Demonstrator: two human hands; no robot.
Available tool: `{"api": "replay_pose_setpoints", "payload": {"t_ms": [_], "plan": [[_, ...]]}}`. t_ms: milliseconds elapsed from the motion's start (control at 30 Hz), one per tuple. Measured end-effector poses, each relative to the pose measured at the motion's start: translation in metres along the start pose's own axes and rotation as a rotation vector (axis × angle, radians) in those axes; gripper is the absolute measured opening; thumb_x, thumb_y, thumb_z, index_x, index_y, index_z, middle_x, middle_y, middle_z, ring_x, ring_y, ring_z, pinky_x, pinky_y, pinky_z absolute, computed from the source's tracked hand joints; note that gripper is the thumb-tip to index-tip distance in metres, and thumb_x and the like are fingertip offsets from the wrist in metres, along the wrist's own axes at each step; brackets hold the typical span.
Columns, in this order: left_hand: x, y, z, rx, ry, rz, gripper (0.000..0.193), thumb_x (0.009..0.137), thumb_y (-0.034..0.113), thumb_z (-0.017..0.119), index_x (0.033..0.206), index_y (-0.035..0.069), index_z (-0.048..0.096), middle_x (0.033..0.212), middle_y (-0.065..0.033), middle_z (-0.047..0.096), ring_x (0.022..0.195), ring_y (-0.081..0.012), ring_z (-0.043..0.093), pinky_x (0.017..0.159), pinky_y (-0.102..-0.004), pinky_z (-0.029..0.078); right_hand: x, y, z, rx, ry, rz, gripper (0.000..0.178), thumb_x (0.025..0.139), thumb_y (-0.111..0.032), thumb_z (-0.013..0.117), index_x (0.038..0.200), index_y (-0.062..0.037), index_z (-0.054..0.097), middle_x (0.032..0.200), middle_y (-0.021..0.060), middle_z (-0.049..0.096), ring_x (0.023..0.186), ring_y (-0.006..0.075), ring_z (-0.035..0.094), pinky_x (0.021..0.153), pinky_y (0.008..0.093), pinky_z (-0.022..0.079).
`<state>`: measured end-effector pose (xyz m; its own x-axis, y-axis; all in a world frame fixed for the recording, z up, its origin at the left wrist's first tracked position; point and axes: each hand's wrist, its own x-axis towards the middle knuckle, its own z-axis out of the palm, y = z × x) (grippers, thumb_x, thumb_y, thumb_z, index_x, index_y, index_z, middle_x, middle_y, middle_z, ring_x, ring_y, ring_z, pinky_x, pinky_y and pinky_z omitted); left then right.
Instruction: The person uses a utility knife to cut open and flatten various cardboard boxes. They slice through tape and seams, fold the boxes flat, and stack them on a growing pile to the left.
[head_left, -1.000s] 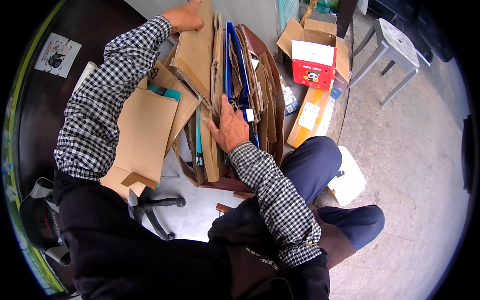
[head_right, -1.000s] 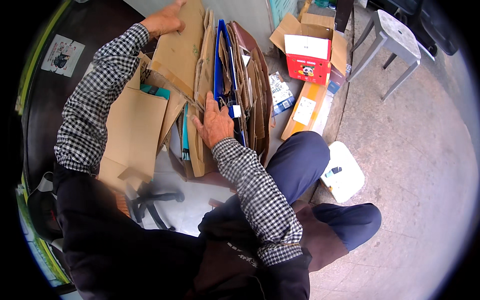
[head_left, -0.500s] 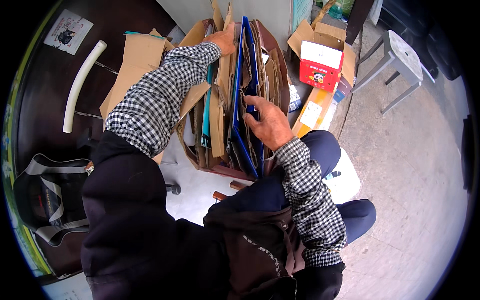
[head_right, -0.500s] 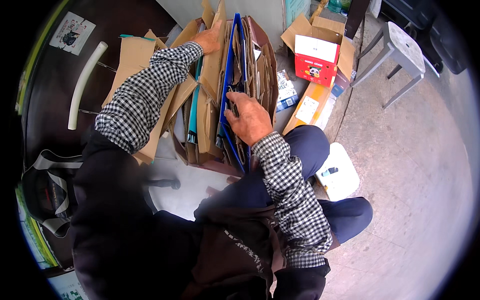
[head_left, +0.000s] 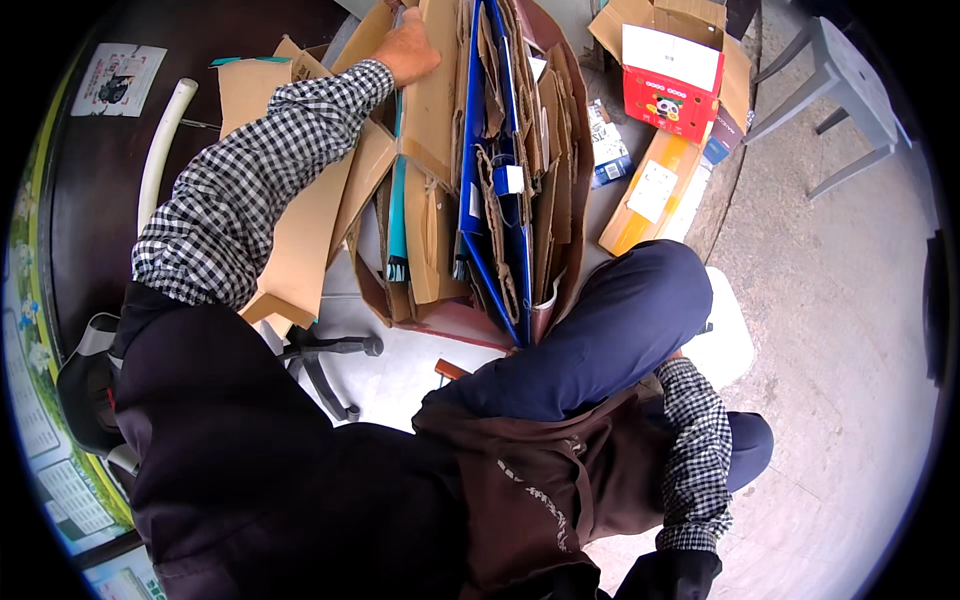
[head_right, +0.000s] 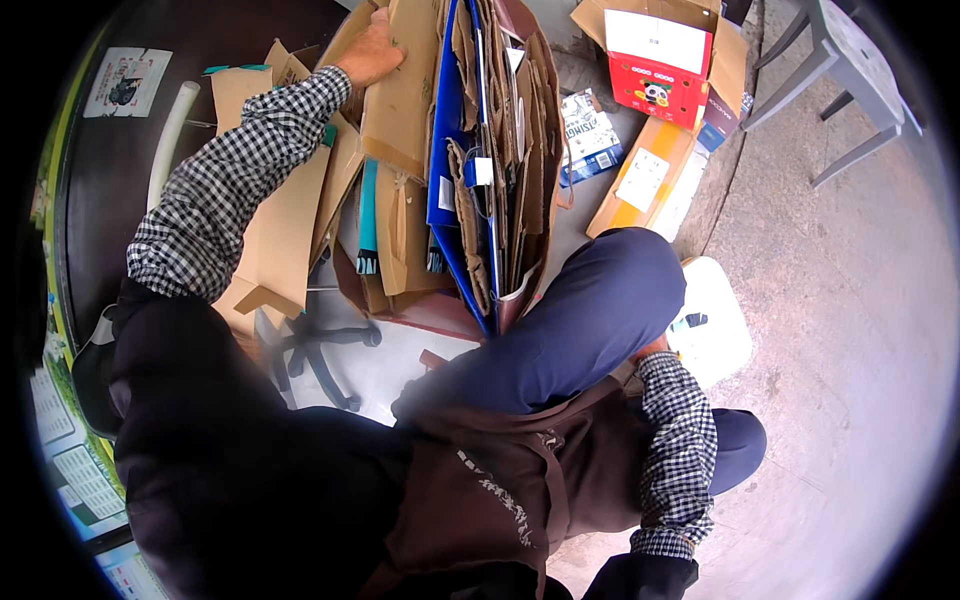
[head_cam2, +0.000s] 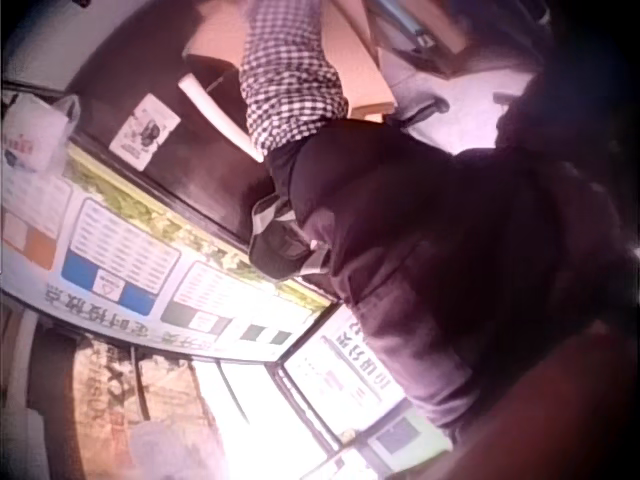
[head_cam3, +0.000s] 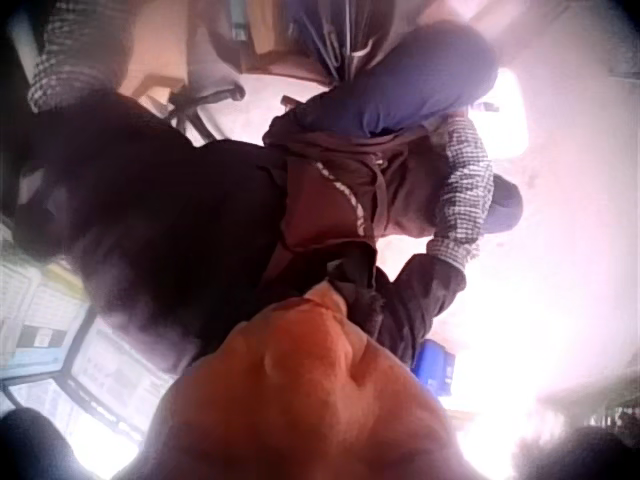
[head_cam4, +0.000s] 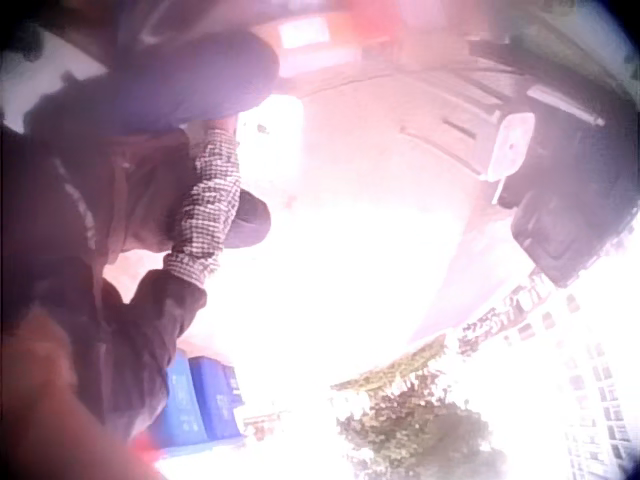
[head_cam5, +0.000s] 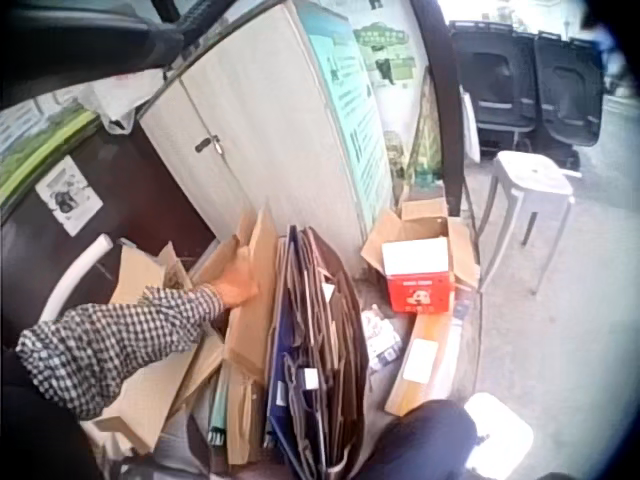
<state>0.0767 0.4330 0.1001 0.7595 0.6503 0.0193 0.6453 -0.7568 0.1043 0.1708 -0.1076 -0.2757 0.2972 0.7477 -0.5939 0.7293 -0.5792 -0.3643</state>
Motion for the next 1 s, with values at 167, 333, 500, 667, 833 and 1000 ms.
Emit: {"api": "replay_pose_setpoints", "payload": {"t_ms": [167,333,500,667,833,1000], "plan": [[-0.006,-0.006,0.032,0.152,0.148,0.102,0.057,0.088,0.018,0.062,0.128,-0.013,0.036,0.101,-0.0365,0.066,0.096,-0.0482,0.068,0.087,-0.0505,0.055,0.025,-0.004,0.008,0.025,-0.064,-0.109,0.034,0.094,-0.016,0.061,0.125,-0.0028,0.061,0.112,0.0144,0.07,0.098,0.0296,0.067,0.084,0.04,0.054],[0.004,0.007,0.032,0.154,0.039,-0.096,0.056,0.093,0.023,0.058,0.133,-0.008,0.034,0.115,-0.0357,0.064,0.108,-0.0487,0.063,0.096,-0.0516,0.051,0.005,-0.009,-0.059,0.28,0.369,-0.329,0.035,0.097,-0.012,0.056,0.13,-0.0013,0.059,0.113,0.0104,0.069,0.095,0.0242,0.066,0.083,0.0359,0.054],[-0.035,0.016,0.017,0.005,0.132,-0.157,0.057,0.096,0.036,0.06,0.13,-0.007,0.046,0.12,-0.0338,0.063,0.113,-0.0455,0.063,0.1,-0.0506,0.049,-0.057,-0.053,-0.127,1.315,0.383,-0.395,0.037,0.1,-0.008,0.051,0.135,0.0007,0.057,0.114,0.0061,0.068,0.09,0.016,0.064,0.08,0.0291,0.053],[-0.177,0.056,-0.025,-0.083,0.313,0.403,0.035,0.098,0.028,0.062,0.127,0.008,0.06,0.123,-0.0123,0.062,0.113,-0.0334,0.06,0.097,-0.0442,0.05,-0.07,-0.049,-0.104,1.395,0.637,-0.352,0.039,0.101,-0.016,0.059,0.136,-0.0007,0.058,0.109,0.0034,0.068,0.081,0.008,0.061,0.067,0.0229,0.05],[-0.276,-0.069,-0.061,0.162,0.598,0.163,0.049,0.089,0.024,0.072,0.132,0.007,0.057,0.126,-0.0148,0.062,0.114,-0.0343,0.059,0.1,-0.0447,0.048,-0.102,-0.079,-0.108,1.481,0.683,-0.259,0.041,0.101,-0.02,0.06,0.137,-0.0021,0.058,0.117,0.0054,0.067,0.096,0.0122,0.065,0.077,0.0255,0.054],[-0.302,-0.224,-0.088,0.238,0.483,-0.268,0.087,0.083,0.049,0.076,0.149,0.006,0.04,0.14,-0.0222,0.054,0.128,-0.0365,0.053,0.11,-0.0441,0.042,-0.109,-0.081,-0.105,1.432,0.984,-0.219,0.035,0.102,-0.019,0.057,0.132,-0.0004,0.061,0.123,0.0093,0.066,0.104,0.0163,0.065,0.088,0.0306,0.054]]}}
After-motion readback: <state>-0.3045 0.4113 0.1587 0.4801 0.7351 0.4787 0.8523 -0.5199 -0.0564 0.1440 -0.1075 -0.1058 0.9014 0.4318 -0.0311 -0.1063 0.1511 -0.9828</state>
